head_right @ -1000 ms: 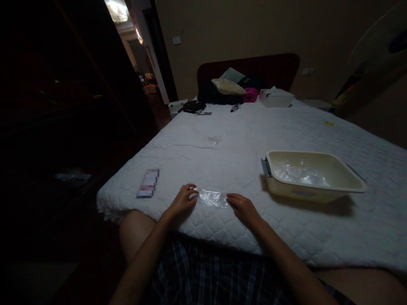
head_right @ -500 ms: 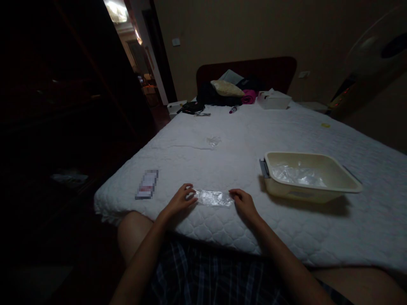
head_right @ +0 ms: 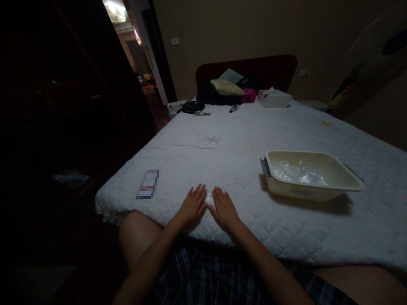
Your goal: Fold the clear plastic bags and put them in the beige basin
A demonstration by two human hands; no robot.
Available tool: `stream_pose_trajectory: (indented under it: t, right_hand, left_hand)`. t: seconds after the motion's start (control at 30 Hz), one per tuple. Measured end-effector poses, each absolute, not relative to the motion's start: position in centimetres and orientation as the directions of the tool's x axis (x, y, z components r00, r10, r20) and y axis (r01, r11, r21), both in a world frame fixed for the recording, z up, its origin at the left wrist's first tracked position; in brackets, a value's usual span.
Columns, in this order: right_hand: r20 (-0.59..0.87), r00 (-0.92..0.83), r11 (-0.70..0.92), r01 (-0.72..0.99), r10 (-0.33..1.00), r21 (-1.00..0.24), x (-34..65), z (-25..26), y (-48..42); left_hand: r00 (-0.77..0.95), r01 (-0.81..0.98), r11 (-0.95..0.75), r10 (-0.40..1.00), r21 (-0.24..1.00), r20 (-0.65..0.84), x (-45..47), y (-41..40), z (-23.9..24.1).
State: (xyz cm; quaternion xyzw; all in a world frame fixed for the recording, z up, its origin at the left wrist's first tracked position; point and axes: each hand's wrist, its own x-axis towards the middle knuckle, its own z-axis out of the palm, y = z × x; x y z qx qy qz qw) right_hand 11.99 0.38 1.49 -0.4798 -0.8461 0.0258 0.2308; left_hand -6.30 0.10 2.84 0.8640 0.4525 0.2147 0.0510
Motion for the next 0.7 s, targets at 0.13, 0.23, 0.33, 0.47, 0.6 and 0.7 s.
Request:
stream_pose_trajectory:
  t: [0.13, 0.23, 0.33, 0.47, 0.6, 0.7]
  right_hand:
    - [0.302, -0.454, 0.525, 0.823, 0.838, -0.218, 12.2, -0.4, 0.6]
    - [0.304, -0.453, 0.525, 0.821, 0.838, -0.224, 12.4, -0.5, 0.7]
    - [0.302, -0.452, 0.526, 0.815, 0.84, -0.244, 12.6, -0.4, 0.7]
    - [0.31, -0.423, 0.51, 0.808, 0.851, -0.297, 13.1, -0.5, 0.8]
    - [0.366, -0.281, 0.402, 0.861, 0.887, -0.312, 13.2, -0.8, 0.7]
    - [0.358, -0.239, 0.351, 0.891, 0.903, -0.29, 13.0, -0.9, 0.7]
  left_hand:
    - [0.511, 0.779, -0.561, 0.827, 0.28, 0.233, -6.5, 0.2, 1.3]
    - [0.502, 0.777, -0.555, 0.831, 0.298, 0.24, -6.8, 0.3, 1.0]
    - [0.497, 0.778, -0.552, 0.833, 0.302, 0.243, -6.8, 0.3, 1.3]
    - [0.493, 0.786, -0.546, 0.836, 0.289, 0.239, -6.7, 0.1, 1.7]
    - [0.486, 0.788, -0.534, 0.845, 0.308, 0.221, -6.6, 0.1, 1.7]
    - [0.471, 0.78, -0.512, 0.859, 0.359, 0.202, -6.9, 0.4, 1.8]
